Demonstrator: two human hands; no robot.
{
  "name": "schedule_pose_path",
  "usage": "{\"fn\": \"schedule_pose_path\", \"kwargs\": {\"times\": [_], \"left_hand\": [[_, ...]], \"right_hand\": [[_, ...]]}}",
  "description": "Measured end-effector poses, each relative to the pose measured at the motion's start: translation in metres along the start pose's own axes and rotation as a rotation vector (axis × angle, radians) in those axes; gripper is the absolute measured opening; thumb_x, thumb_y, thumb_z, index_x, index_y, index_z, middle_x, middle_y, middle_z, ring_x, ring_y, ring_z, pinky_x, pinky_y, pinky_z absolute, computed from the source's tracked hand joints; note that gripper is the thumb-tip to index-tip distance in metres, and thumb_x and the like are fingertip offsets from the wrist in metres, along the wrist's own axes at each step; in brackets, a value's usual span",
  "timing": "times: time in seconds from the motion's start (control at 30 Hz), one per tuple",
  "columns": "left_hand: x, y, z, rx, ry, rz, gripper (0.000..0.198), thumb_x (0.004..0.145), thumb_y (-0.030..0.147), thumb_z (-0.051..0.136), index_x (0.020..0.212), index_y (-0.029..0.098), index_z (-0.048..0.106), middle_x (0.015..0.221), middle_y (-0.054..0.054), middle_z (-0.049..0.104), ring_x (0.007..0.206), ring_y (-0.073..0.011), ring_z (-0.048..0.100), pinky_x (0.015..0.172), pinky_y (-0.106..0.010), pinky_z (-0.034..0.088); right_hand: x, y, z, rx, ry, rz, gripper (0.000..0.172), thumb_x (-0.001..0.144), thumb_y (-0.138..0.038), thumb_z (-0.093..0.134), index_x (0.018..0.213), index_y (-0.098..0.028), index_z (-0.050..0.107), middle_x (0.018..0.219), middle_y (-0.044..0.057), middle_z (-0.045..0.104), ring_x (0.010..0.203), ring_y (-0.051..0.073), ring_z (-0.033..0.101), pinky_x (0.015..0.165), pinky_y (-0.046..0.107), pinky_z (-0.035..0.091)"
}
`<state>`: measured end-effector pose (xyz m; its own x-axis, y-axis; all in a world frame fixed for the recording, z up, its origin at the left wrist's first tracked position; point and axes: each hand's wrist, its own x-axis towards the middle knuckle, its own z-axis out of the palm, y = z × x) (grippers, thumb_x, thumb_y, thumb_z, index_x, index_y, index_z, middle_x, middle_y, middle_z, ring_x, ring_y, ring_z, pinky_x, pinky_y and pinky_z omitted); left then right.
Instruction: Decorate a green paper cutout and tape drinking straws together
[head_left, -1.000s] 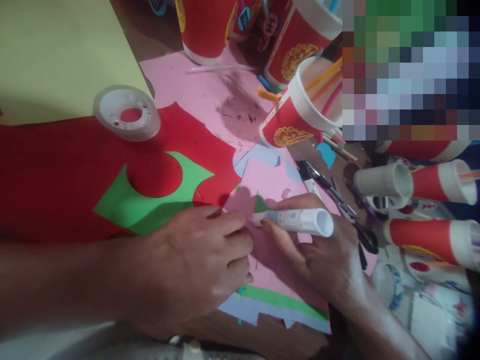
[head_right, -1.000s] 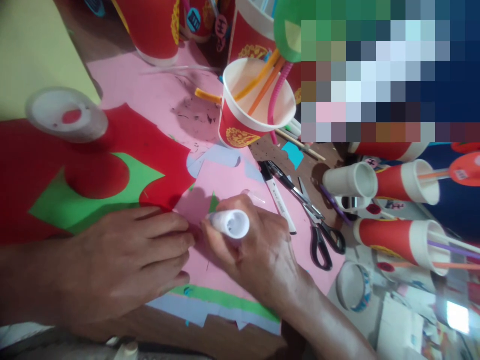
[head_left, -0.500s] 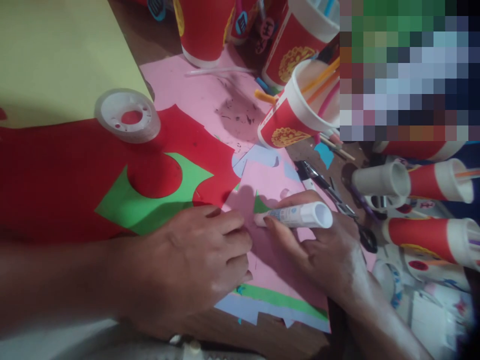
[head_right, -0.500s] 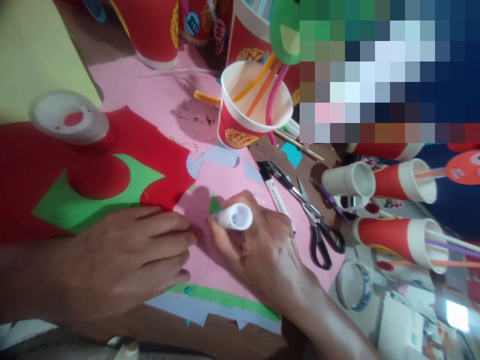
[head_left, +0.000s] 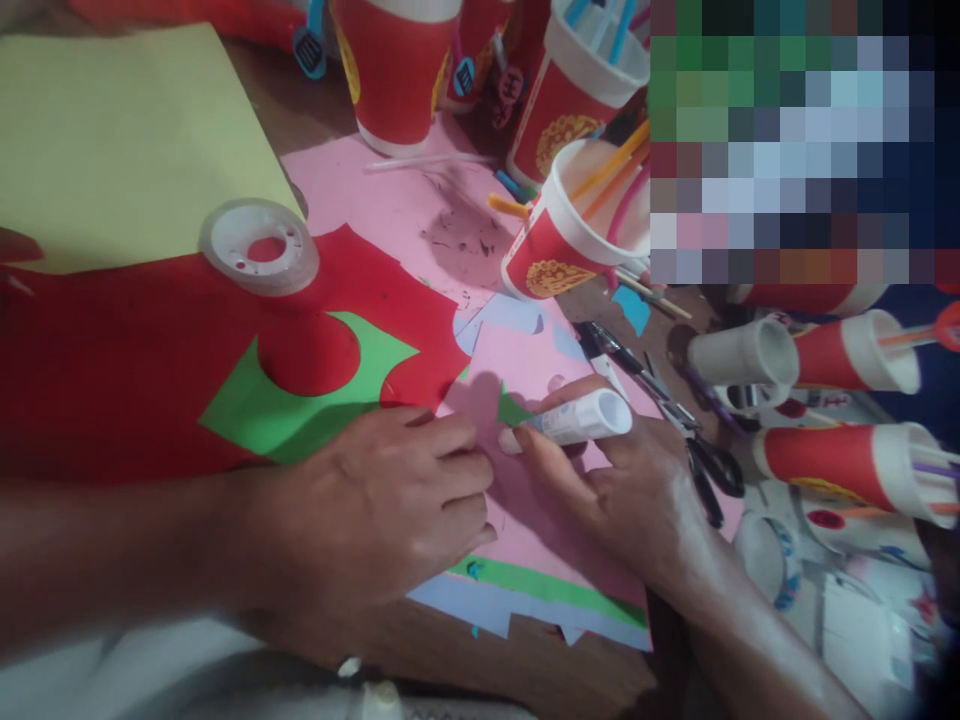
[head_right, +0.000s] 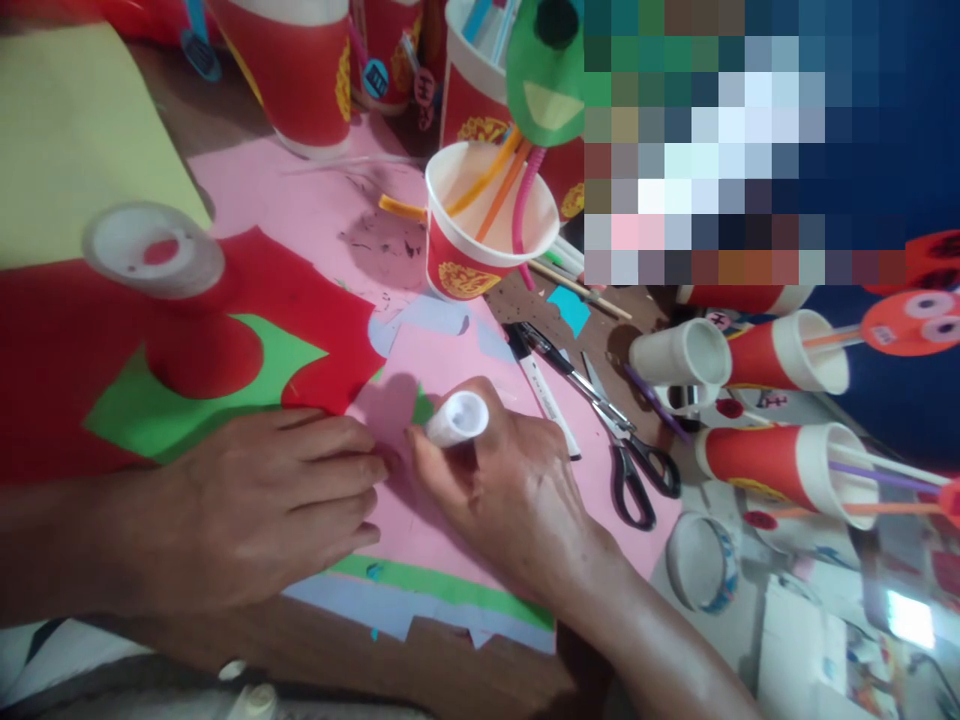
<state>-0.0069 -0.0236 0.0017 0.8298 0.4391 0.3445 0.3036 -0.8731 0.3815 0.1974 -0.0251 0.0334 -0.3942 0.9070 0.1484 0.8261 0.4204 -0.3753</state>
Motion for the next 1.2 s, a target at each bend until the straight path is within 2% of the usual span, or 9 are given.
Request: {"fn": "schedule_pose_path", "kwargs": {"times": [0.13,0.33,0.4,0.53,0.6,0.8,0.93,1.2], "left_hand": [[0.0,0.0,-0.001,0.023,0.014,0.014,0.013,0.082,0.021,0.062,0.069,0.021,0.058,0.073,0.001,0.063,0.075,-0.0193,0.05,0.063,-0.034,0.037],[0.0,-0.001,0.004,0.031,0.076,0.028,0.021,0.09,0.022,0.051,0.07,0.02,0.06,0.079,-0.002,0.066,0.081,-0.0198,0.053,0.067,-0.034,0.039],[0.001,-0.001,0.006,0.032,0.075,0.024,0.023,0.09,0.021,0.05,0.069,0.02,0.06,0.079,-0.002,0.067,0.08,-0.0199,0.054,0.065,-0.034,0.04],[0.001,0.0,0.008,0.025,0.098,0.004,0.032,0.093,0.022,0.043,0.065,0.02,0.059,0.078,-0.002,0.068,0.078,-0.0196,0.055,0.061,-0.034,0.041],[0.001,-0.001,0.007,0.029,0.108,0.008,0.032,0.093,0.023,0.044,0.065,0.019,0.059,0.078,-0.002,0.069,0.078,-0.0194,0.057,0.061,-0.034,0.043],[0.001,-0.002,0.0,0.028,0.141,0.058,0.021,0.088,0.017,0.052,0.07,0.018,0.063,0.089,-0.003,0.072,0.078,-0.017,0.061,0.068,-0.031,0.05],[0.003,-0.002,0.0,0.036,0.132,0.086,0.019,0.087,0.016,0.052,0.073,0.018,0.064,0.101,-0.006,0.07,0.084,-0.0167,0.062,0.076,-0.032,0.051],[0.005,-0.003,0.005,0.063,0.102,0.103,0.021,0.088,0.018,0.051,0.07,0.019,0.063,0.087,-0.004,0.069,0.081,-0.0185,0.057,0.074,-0.032,0.048]], "right_hand": [[0.0,-0.003,0.002,0.045,-0.043,0.078,0.017,0.086,-0.034,0.055,0.08,-0.018,0.056,0.061,0.001,0.064,0.049,0.015,0.06,0.049,0.028,0.04],[0.004,0.0,0.0,0.098,-0.047,0.206,0.024,0.086,-0.037,0.055,0.074,-0.018,0.064,0.062,0.003,0.067,0.061,0.02,0.066,0.059,0.03,0.046],[0.007,0.002,-0.003,0.151,-0.069,0.253,0.024,0.084,-0.036,0.057,0.07,-0.018,0.065,0.063,0.004,0.068,0.061,0.02,0.066,0.056,0.029,0.047],[0.011,0.005,-0.009,0.459,-0.131,0.386,0.022,0.085,-0.031,0.059,0.069,-0.018,0.066,0.055,0.0,0.064,0.048,0.013,0.06,0.045,0.022,0.044],[0.011,0.005,-0.01,0.538,-0.133,0.419,0.022,0.086,-0.03,0.059,0.069,-0.018,0.066,0.051,-0.002,0.061,0.045,0.011,0.057,0.043,0.02,0.042],[0.008,0.006,-0.006,0.301,-0.102,0.368,0.017,0.079,-0.032,0.062,0.071,-0.017,0.064,0.059,0.0,0.065,0.053,0.015,0.059,0.046,0.024,0.041],[0.006,0.005,-0.005,0.206,-0.102,0.313,0.022,0.08,-0.036,0.06,0.068,-0.018,0.061,0.055,-0.002,0.061,0.049,0.013,0.054,0.045,0.024,0.037],[0.006,0.002,-0.005,0.166,-0.071,0.257,0.03,0.08,-0.036,0.059,0.058,-0.019,0.048,0.043,-0.008,0.046,0.039,0.008,0.041,0.04,0.022,0.028]]}}
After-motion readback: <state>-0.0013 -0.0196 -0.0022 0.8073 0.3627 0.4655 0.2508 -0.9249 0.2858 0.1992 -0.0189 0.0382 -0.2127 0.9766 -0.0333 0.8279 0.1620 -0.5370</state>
